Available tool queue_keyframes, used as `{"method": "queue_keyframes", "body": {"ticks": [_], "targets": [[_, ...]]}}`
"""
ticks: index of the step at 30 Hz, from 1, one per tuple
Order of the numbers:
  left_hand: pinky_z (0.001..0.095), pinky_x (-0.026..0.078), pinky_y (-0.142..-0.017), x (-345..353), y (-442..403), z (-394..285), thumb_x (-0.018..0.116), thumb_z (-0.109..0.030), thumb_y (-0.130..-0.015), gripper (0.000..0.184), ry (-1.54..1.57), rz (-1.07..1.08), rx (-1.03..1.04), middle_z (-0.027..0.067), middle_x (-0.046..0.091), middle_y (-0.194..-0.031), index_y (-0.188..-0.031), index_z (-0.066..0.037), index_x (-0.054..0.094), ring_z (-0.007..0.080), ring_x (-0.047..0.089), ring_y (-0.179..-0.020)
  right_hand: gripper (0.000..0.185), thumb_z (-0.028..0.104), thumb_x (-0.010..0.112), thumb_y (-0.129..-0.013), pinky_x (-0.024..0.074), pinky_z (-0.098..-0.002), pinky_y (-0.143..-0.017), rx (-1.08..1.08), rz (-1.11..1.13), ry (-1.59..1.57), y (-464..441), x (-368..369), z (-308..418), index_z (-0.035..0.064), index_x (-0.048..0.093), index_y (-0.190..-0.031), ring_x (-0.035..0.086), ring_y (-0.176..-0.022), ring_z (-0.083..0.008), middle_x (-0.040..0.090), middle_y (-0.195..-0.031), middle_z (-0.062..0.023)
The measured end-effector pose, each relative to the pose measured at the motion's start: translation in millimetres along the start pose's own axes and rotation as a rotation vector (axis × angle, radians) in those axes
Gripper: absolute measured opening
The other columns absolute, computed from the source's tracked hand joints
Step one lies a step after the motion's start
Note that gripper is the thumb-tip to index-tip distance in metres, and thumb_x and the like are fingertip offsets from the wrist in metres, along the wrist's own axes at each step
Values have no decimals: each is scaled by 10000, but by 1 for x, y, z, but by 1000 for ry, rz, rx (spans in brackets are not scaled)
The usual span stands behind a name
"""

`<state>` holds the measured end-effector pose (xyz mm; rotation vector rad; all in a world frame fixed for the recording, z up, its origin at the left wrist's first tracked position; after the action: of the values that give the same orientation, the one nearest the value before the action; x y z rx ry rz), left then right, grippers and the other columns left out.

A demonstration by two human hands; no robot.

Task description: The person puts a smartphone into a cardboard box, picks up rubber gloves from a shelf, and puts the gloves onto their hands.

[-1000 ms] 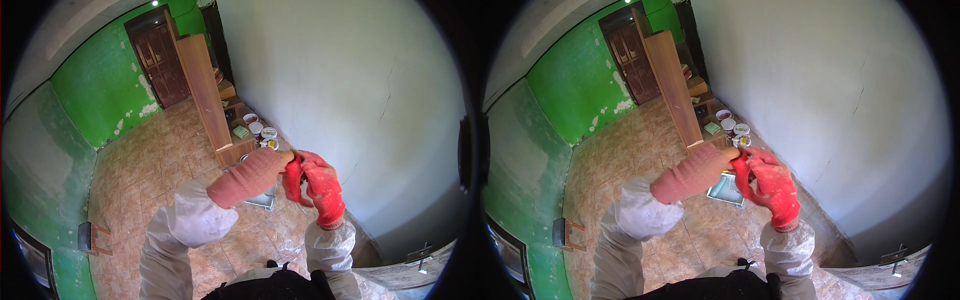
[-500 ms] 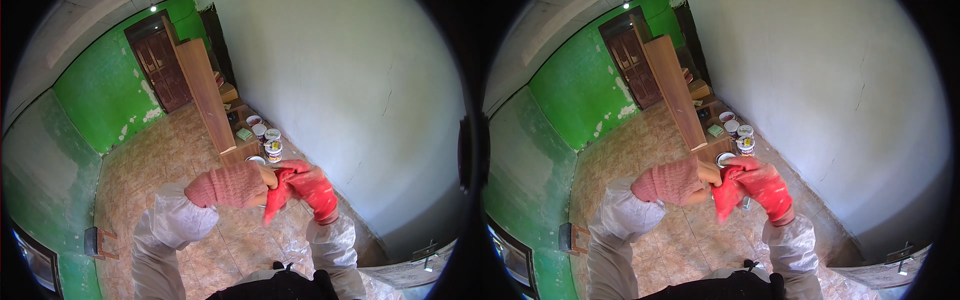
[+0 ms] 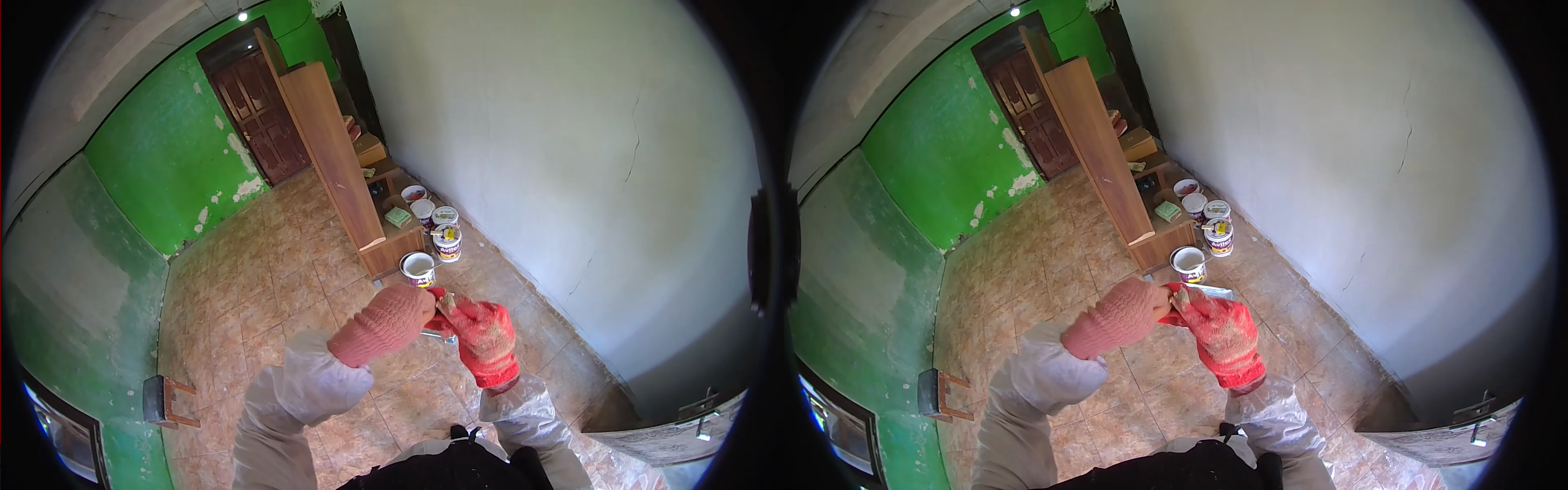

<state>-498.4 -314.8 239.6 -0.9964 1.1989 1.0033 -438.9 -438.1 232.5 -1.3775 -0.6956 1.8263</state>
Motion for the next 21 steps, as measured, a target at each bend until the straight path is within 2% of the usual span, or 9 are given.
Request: {"method": "queue_keyframes", "body": {"ticks": [1,2,5,10,12,14,16,17,21], "targets": [[428,462,-568,0,-3,7,565,-176,-789,161,144,-77,-190,190,568,-655,-843,-28,595,340,588,-615,357,162,690,-708,483,-350,-511,-71,-39,140,7,2,3,120,616,-1056,607,-619,-253,627,-793,-54],[422,467,-577,2,-3,12,577,-185,-788,177,289,-156,-383,198,588,-664,-854,-24,611,341,595,-624,317,169,683,-727,481,-361,-513,330,-8,-216,17,12,-4,122,629,-1035,607,-626,-265,621,-782,-61],[405,479,-592,9,-8,2,621,-188,-772,195,355,-164,-523,213,606,-698,-877,-25,633,341,607,-649,121,173,637,-836,483,-305,-534,311,29,-98,43,32,-4,61,654,-878,631,-612,-249,637,-683,-76],[374,482,-578,43,-10,6,653,-170,-774,234,544,-245,-601,194,626,-721,-934,-3,620,323,617,-655,75,99,669,-794,482,-325,-572,520,38,-310,61,43,-9,43,648,-840,628,-660,-272,621,-710,-112],[349,481,-563,48,-13,5,650,-150,-788,244,561,-266,-589,173,639,-713,-973,4,612,286,629,-639,86,88,676,-786,485,-329,-596,388,26,-354,55,42,-14,34,647,-845,629,-680,-258,619,-741,-120],[294,478,-581,55,-9,5,609,-97,-835,242,1250,-397,-718,105,656,-728,-1053,4,581,168,623,-652,98,77,683,-778,488,-332,-620,256,19,-397,59,45,-6,24,647,-851,630,-700,-244,617,-772,-128],[274,475,-587,67,-8,5,587,-69,-847,237,1186,-462,-729,82,651,-737,-1073,1,571,126,608,-672,140,45,682,-756,478,-309,-693,784,-371,-708,79,45,-19,-2,649,-884,620,-775,-197,609,-824,-132],[254,472,-594,70,-6,5,566,-42,-859,237,1121,-530,-742,58,646,-746,-1092,-2,561,85,592,-692,140,45,682,-756,478,-309,-693,791,-368,-711,80,42,-21,-2,649,-884,620,-775,-197,609,-824,-132],[314,498,-637,61,-12,-9,555,-26,-845,198,1069,-511,-686,135,657,-806,-1041,-3,538,214,654,-742,179,28,665,-761,455,-270,-721,828,-264,-876,50,39,-30,-23,648,-932,589,-800,-150,628,-850,-111]]}}
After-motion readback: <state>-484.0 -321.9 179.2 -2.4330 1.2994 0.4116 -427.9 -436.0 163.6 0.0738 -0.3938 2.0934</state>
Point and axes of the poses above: each hand's wrist, its own y-axis away from the middle knuckle, its own x-axis out of the palm, z = x × y, the point moved 5 cm from there along -y, towards the middle knuckle
